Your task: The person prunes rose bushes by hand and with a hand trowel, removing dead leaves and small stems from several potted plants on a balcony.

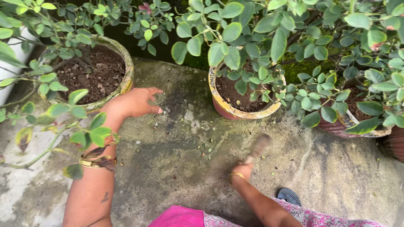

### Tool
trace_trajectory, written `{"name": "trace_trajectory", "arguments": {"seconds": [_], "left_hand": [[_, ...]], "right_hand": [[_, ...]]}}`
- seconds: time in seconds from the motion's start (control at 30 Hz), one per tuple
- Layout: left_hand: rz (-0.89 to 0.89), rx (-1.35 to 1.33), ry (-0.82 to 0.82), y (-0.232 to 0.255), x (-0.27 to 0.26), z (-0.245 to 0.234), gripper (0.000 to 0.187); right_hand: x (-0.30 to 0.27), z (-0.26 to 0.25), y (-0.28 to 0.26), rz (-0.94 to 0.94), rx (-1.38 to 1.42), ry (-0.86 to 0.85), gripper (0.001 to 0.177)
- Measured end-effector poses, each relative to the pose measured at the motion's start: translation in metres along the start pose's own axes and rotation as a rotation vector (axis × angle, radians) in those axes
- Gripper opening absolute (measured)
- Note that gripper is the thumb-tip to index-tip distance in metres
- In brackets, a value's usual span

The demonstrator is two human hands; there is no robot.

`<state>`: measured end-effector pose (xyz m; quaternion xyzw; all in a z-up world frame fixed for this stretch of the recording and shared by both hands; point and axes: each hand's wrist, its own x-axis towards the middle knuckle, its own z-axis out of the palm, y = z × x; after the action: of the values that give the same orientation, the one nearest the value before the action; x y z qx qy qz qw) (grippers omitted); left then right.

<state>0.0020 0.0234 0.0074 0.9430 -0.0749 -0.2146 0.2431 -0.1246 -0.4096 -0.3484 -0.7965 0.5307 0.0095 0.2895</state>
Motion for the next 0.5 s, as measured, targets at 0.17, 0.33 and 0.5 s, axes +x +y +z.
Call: {"name": "trace_trajectory", "arguments": {"seconds": [0.17,0.33,0.5], "left_hand": [[0.029,-0.047,0.016,-0.005,-0.004,-0.005,0.081],[0.093,-0.038,0.031,-0.01,0.004,0.001,0.081],[0.103,-0.027,0.048,-0.021,-0.004,0.004,0.081]], "right_hand": [[-0.017,-0.012,0.022,0.097,0.014,0.014,0.028],[-0.097,0.051,0.027,-0.128,0.06,-0.103,0.038],[-0.157,0.124,-0.048,-0.155,0.106,-0.305,0.049]]}}
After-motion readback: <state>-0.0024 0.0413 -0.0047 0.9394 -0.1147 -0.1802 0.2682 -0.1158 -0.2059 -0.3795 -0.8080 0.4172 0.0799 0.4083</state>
